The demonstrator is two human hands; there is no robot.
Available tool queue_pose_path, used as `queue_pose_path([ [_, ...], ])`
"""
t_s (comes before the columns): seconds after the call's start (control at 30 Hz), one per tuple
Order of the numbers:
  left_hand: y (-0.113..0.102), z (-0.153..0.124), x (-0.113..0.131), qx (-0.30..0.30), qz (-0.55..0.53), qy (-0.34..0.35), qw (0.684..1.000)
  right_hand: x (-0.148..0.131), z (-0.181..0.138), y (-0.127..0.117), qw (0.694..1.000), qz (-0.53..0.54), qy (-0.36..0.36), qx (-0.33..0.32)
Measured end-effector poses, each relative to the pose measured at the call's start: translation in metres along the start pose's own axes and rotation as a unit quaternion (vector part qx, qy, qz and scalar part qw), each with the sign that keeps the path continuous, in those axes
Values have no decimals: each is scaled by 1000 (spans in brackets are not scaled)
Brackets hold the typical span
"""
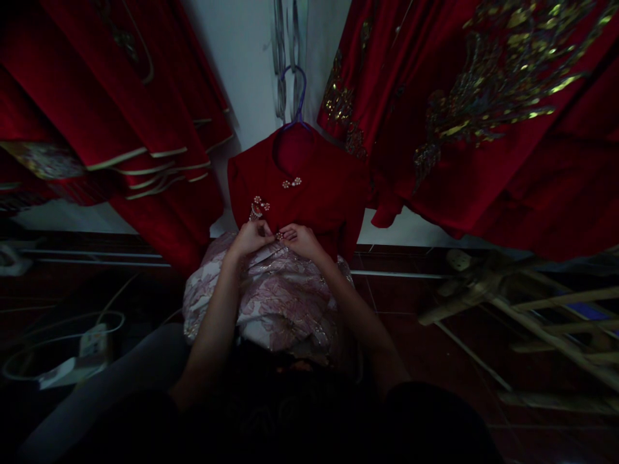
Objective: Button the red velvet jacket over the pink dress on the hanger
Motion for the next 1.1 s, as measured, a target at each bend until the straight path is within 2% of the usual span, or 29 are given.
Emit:
queue_pose_path([
  [0.13, 12, 2, 1, -71, -113, 32, 990, -1, -1, 4, 999, -28, -16, 15],
  [0.2, 14, 3, 7, -73, -133, 61, 987, -5, -2, 7, 997, -71, -23, 33],
  [0.3, 10, 6, 17, -25, -158, 110, 981, -14, -7, 9, 984, -150, -14, 93],
  [0.37, 3, 7, 14, 43, -233, 107, 966, -19, -10, 8, 975, -180, -1, 129],
  [0.43, -4, 7, 3, 115, -345, 87, 928, -22, -11, 6, 976, -174, 2, 132],
  [0.53, -8, 7, -7, 164, -482, 88, 856, -24, -7, 5, 990, -125, -10, 71],
  [0.67, -8, 11, -22, 219, -590, 60, 775, -29, -6, 6, 996, -78, -28, -34],
  [0.77, 1, 18, -31, 239, -631, 6, 738, -32, -7, 3, 996, -65, -27, -55],
  [0.9, 6, 27, -28, 222, -642, -14, 734, -34, -8, -1, 998, -39, -34, -47],
  [1.1, 0, 35, -30, 226, -610, 6, 759, -37, -9, -4, 998, -26, -39, -52],
])
Point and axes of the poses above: each hand's wrist, its own z-axis towards the middle knuckle, its own y-axis out of the palm, x = y × z, the point moved 8 cm from there along z, towards the middle knuckle, and after that the axes turned 12 degrees about -x, right-handed, at the moved point
